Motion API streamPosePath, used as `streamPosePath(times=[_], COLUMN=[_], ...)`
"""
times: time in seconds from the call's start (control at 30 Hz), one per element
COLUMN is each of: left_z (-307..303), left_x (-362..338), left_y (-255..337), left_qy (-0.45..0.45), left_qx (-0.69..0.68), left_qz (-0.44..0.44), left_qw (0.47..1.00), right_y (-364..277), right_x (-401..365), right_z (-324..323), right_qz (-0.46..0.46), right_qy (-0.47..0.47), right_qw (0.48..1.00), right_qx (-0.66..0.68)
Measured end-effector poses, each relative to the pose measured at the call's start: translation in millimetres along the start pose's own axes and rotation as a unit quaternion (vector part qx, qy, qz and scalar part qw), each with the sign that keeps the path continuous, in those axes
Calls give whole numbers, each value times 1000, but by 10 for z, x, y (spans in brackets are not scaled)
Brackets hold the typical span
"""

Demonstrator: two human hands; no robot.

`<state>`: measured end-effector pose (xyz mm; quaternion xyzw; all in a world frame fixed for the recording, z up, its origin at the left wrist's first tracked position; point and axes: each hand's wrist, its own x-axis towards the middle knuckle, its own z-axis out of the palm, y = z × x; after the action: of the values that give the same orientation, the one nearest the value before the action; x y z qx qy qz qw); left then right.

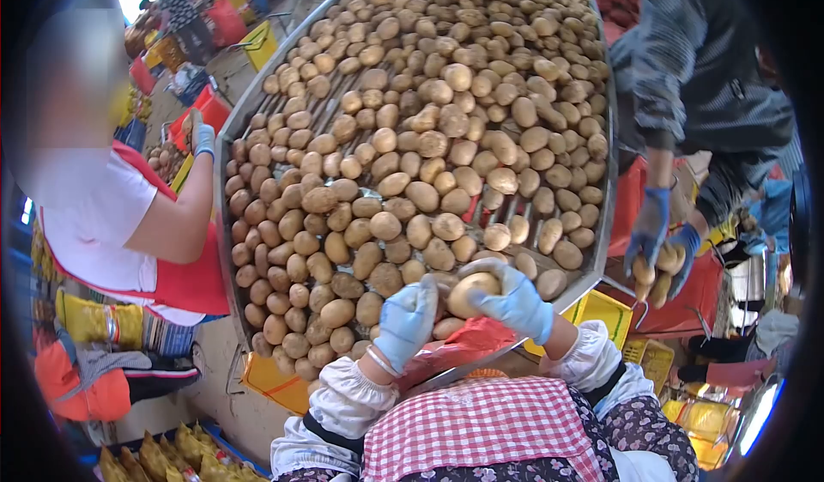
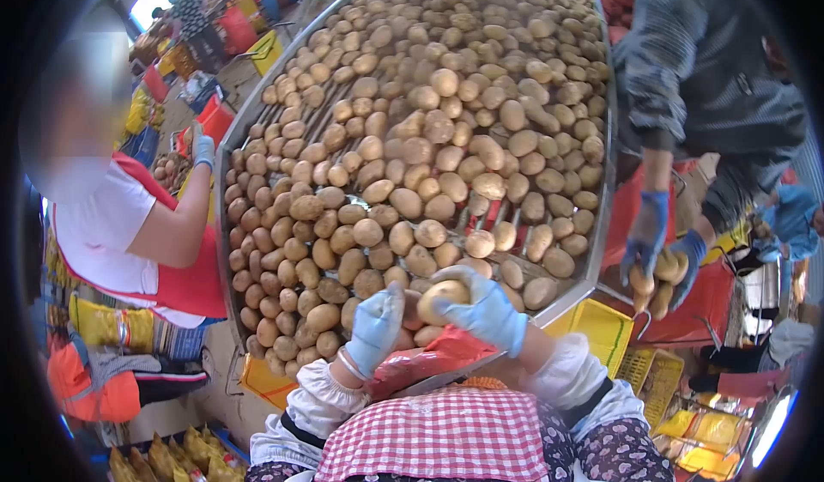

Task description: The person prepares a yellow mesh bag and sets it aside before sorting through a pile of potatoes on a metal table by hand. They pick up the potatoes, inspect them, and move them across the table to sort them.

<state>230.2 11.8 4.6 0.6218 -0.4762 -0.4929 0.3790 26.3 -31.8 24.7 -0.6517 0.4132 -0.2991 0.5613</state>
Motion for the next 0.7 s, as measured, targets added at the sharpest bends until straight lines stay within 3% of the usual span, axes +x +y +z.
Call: streamPosePath(times=[0.03,0.07,0.1,0.17,0.2,0.23,0.27,0.37,0.43,0.47,0.5,0.53,0.57,0.63,0.67,0.7], left_z=[-90,-297,-450,-751,-894,-1014,-1102,-1264,-1247,-1216,-1189,-1179,-1208,-1277,-1289,-1315], left_x=[-4,68,-26,-105,-110,-106,-77,78,-52,-192,-342,-476,-527,-570,-475,-352], left_y=[-112,-215,-287,-729,-843,-937,-1033,-1132,-1138,-1054,-947,-874,-805,-723,-758,-768], left_qy=[91,121,191,221,209,194,208,245,267,212,154,131,130,89,116,116], left_qx=[63,170,416,531,531,529,531,542,525,522,518,538,538,553,528,527], left_qz=[168,244,213,133,88,44,72,54,48,48,47,52,50,54,43,43], left_qw=[980,947,863,807,817,825,818,802,807,825,840,831,831,827,840,841], right_y=[32,-2,69,294,365,420,453,439,406,428,434,264,242,168,62,189], right_x=[18,24,12,12,14,14,35,221,340,421,481,500,514,547,538,532], right_z=[-20,-124,-220,-326,-355,-385,-398,-330,-275,-273,-270,-226,-153,8,112,256], right_qz=[47,103,144,151,155,101,42,28,65,52,40,62,64,-21,59,45], right_qy=[25,20,28,96,91,126,158,182,199,196,190,186,185,151,44,-1], right_qw=[995,977,950,883,883,931,963,971,969,978,955,930,930,913,933,940], right_qx=[85,186,275,433,433,327,214,152,134,-47,-225,-312,-312,-378,-352,-339])
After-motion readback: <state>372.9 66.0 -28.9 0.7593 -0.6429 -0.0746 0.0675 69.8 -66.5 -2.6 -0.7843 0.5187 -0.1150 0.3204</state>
